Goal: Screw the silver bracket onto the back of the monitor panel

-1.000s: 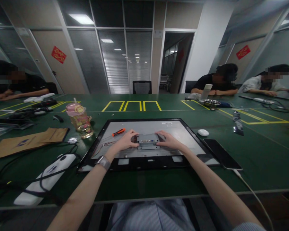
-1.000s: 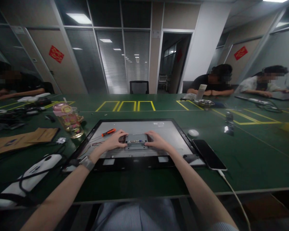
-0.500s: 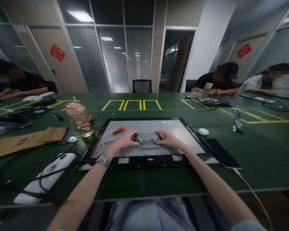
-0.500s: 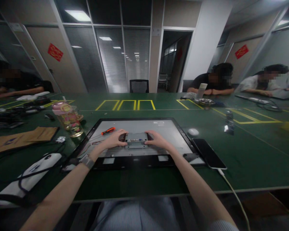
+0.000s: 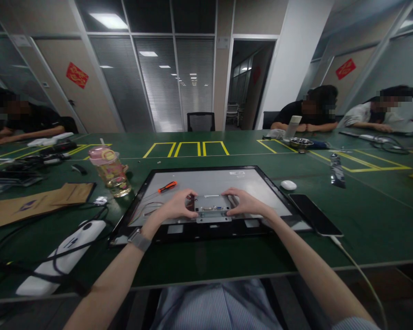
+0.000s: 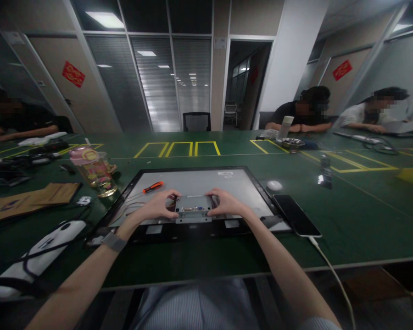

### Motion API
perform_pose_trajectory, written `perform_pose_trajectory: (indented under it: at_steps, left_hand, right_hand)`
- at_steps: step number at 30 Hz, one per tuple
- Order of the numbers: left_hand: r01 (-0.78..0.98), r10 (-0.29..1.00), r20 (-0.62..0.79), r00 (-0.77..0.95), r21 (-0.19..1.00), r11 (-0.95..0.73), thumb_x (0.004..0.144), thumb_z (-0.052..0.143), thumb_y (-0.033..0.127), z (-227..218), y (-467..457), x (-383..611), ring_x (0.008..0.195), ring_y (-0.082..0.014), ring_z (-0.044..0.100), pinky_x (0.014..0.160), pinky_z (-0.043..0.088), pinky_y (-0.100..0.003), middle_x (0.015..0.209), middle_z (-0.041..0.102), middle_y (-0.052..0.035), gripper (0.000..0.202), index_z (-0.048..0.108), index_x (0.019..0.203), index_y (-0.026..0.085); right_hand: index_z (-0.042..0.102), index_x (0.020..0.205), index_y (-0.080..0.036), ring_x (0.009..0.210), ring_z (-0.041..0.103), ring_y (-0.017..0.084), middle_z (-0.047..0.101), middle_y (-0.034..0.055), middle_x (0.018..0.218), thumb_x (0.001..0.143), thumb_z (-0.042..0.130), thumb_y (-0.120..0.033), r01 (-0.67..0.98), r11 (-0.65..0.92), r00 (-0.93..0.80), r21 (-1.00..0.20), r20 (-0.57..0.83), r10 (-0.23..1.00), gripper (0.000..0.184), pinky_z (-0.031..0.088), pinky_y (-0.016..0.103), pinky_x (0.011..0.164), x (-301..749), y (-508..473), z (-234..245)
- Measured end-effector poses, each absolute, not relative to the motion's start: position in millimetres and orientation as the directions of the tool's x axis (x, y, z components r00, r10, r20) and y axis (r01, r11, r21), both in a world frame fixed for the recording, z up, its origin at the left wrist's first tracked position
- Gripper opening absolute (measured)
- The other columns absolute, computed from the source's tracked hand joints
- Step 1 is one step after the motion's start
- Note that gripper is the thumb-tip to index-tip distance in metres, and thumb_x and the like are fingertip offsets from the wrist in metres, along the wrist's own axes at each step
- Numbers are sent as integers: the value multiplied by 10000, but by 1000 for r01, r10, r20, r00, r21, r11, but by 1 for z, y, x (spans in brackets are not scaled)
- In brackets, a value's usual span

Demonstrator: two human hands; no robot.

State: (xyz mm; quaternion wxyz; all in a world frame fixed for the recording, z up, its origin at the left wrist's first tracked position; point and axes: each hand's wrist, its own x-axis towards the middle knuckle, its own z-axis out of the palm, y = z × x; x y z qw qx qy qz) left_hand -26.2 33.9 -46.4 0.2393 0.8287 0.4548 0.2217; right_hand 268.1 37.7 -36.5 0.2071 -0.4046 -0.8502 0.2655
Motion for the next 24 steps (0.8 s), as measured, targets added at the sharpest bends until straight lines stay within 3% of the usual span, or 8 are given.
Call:
perform_pose_trajectory:
  at_steps: [4, 15, 24]
  left_hand:
    - [616, 832, 208, 515, 585, -527, 555, 739, 302, -46, 29, -24, 975, -225, 549, 869, 429, -335, 1057, 583, -42, 551, 524, 1049, 189]
    - [593, 801, 251, 543, 561, -577, 550, 739, 274, -44, 24, -21, 1014, -230, 534, 892, 415, -334, 1100, 562, -50, 552, 504, 1042, 186]
    - [702, 836, 123, 535, 486, -520, 592, 713, 365, -45, 26, -21, 993, -246, 560, 866, 428, -331, 1102, 592, -52, 583, 525, 1113, 185]
  right_hand:
    - [547, 1144, -173, 1086, 526, 253, 543, 84, 1175, 584, 771, -277, 574, 558, -588, -599, 172, 790, 613, 395, 402, 962, 267, 33, -35]
    - [524, 1125, -173, 1068, 520, 249, 527, 75, 1154, 560, 777, -260, 558, 598, -591, -575, 230, 773, 626, 403, 397, 949, 268, 32, -40]
    - [533, 1151, -151, 1071, 524, 250, 521, 93, 1177, 605, 754, -295, 610, 563, -603, -558, 135, 786, 607, 405, 389, 948, 266, 30, -37]
